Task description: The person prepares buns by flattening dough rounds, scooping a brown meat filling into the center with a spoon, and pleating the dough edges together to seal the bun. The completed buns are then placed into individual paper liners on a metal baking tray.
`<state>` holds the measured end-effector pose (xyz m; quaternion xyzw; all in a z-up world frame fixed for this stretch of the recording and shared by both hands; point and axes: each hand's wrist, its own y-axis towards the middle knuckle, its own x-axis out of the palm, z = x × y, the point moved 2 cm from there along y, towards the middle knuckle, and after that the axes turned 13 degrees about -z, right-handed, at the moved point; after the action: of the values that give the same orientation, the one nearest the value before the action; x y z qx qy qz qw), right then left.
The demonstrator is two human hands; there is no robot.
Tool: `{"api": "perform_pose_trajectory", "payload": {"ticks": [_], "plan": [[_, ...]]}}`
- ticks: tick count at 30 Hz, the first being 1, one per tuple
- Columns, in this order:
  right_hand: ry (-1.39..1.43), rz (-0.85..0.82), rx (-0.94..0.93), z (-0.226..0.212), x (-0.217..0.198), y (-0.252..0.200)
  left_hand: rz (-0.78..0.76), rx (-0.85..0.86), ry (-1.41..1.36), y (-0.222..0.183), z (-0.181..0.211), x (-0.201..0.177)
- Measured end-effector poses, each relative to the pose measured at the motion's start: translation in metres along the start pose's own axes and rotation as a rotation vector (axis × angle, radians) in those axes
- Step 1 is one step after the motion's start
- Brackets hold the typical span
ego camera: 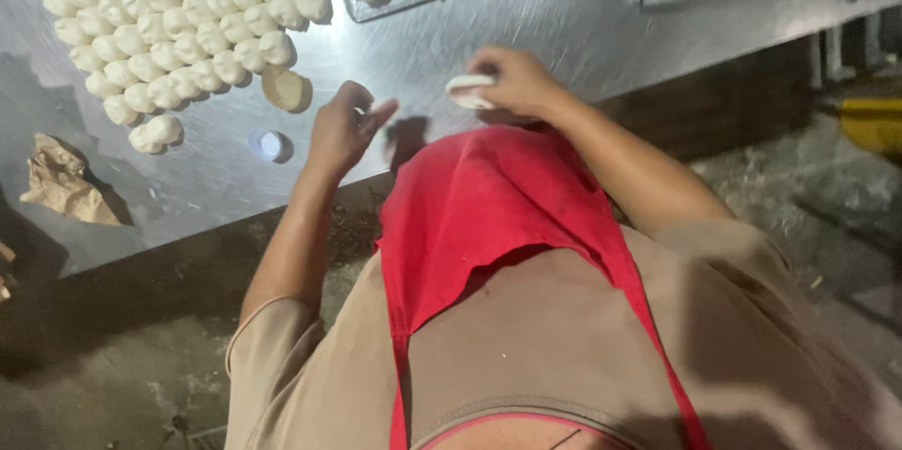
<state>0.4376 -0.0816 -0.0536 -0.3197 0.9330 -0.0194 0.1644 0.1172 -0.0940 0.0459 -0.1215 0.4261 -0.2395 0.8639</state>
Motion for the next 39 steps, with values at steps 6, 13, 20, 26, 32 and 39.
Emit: {"api": "perform_pose_trajectory", "payload": {"ticks": [6,13,20,26,32,39], "plan": [[0.555,0.203,0.298,0.058,-0.087,-0.04,-0.167,0.013,-0.766,0.075,0.037,0.071],[-0.188,0.332,0.378,0.058,-0.103,-0.074,0.199,-0.036,-0.219,0.138,-0.035,0.145],[-0.433,0.187,0.098,0.082,-0.089,-0.028,0.211,-0.154,0.084,0.147,0.024,0.159],[-0.05,0.279,0.022,0.057,-0.129,-0.042,0.157,-0.013,-0.2,0.149,0.056,0.143],[-0.392,0.448,0.032,0.011,-0.13,-0.019,0.403,0.091,-0.182,0.154,0.028,0.113],[0.031,0.048,0.008,-0.01,-0.012,0.091,0.375,-0.229,0.509,0.107,-0.136,-0.038]]}}
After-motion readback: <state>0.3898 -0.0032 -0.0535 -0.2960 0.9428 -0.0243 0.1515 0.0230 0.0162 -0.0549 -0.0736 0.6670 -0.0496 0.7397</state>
